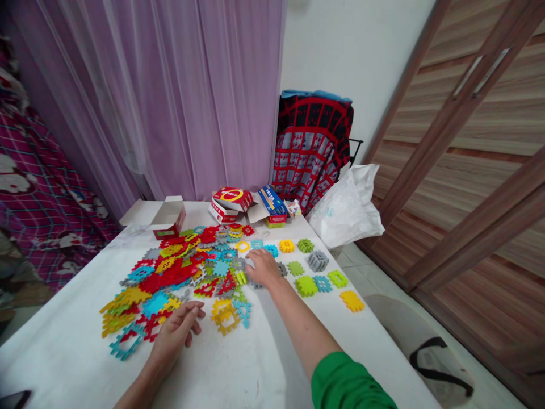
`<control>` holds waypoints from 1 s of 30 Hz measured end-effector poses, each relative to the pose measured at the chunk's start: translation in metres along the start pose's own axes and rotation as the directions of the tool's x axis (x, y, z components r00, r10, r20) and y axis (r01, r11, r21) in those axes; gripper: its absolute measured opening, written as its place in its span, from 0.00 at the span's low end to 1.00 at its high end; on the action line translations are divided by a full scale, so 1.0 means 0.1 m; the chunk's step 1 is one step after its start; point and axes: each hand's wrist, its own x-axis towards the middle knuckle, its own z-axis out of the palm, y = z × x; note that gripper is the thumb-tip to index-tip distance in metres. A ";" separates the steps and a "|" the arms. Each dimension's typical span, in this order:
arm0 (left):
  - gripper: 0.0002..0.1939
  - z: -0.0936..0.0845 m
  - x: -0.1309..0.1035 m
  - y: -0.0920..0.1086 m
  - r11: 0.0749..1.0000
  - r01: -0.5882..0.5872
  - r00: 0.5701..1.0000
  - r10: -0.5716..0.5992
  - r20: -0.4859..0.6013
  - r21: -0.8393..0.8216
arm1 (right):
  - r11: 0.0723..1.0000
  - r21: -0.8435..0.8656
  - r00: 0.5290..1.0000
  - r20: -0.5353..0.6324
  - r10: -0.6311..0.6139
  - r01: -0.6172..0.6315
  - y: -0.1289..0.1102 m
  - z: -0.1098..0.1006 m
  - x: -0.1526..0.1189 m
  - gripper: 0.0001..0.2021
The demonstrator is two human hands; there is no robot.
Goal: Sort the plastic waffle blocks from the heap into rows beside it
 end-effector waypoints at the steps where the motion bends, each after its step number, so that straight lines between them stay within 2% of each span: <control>1: 0.24 -0.01 0.00 -0.01 1.000 -0.002 1.000 0.003 0.005 -0.002 | 1.000 0.008 0.999 0.044 0.001 -0.001 -0.07 0.04 0.05 0.15; 5: 0.25 -0.02 0.01 -0.07 1.000 -0.009 0.999 0.010 0.042 -0.013 | 0.999 0.009 0.984 0.176 0.037 -0.039 -0.21 0.11 0.21 0.21; 9: 0.26 -0.03 0.04 -0.13 1.000 0.010 0.997 -0.009 0.072 -0.023 | 0.998 0.034 0.974 0.223 0.038 -0.047 -0.23 0.13 0.27 0.17; 12: 0.25 -0.03 0.04 -0.17 1.000 0.001 0.998 0.001 0.069 -0.024 | 0.993 0.076 0.975 0.209 0.072 -0.090 -0.24 0.12 0.28 0.12; 16: 0.25 -0.01 0.03 -0.15 1.000 -0.006 0.999 0.007 0.052 -0.013 | 0.971 0.152 0.976 0.145 0.163 -0.185 -0.25 0.05 0.24 0.12; 18: 0.25 0.00 0.02 -0.10 1.000 0.001 0.999 -0.001 0.045 -0.009 | 0.938 0.273 0.973 0.144 0.182 -0.216 -0.27 0.03 0.18 0.14; 20: 0.26 0.02 0.00 -0.05 1.000 0.004 1.000 -0.004 0.020 -0.009 | 0.811 0.525 0.964 0.195 0.183 -0.260 -0.32 0.02 0.08 0.16; 22: 0.28 0.04 -0.01 0.00 1.000 0.005 1.000 -0.005 -0.007 -0.010 | 0.585 0.748 0.950 0.265 0.167 -0.312 -0.41 0.05 -0.04 0.18; 23: 0.29 0.05 -0.02 0.02 1.000 0.007 1.000 -0.007 -0.015 -0.008 | 0.494 0.804 0.943 0.296 0.151 -0.331 -0.47 0.06 -0.10 0.19; 24: 0.29 0.05 -0.02 0.02 1.000 0.010 1.000 -0.010 -0.019 -0.006 | 0.454 0.823 0.939 0.318 0.129 -0.341 -0.54 0.08 -0.15 0.20; 26: 0.30 0.05 -0.01 0.01 1.000 0.015 1.000 -0.015 -0.027 -0.003 | 0.469 0.823 0.943 0.323 0.079 -0.322 -0.68 0.13 -0.23 0.19; 30: 0.30 0.03 0.03 -0.08 1.000 0.026 0.999 -0.026 -0.032 -0.003 | 0.593 0.782 0.969 0.248 -0.013 -0.192 -0.91 0.22 -0.30 0.18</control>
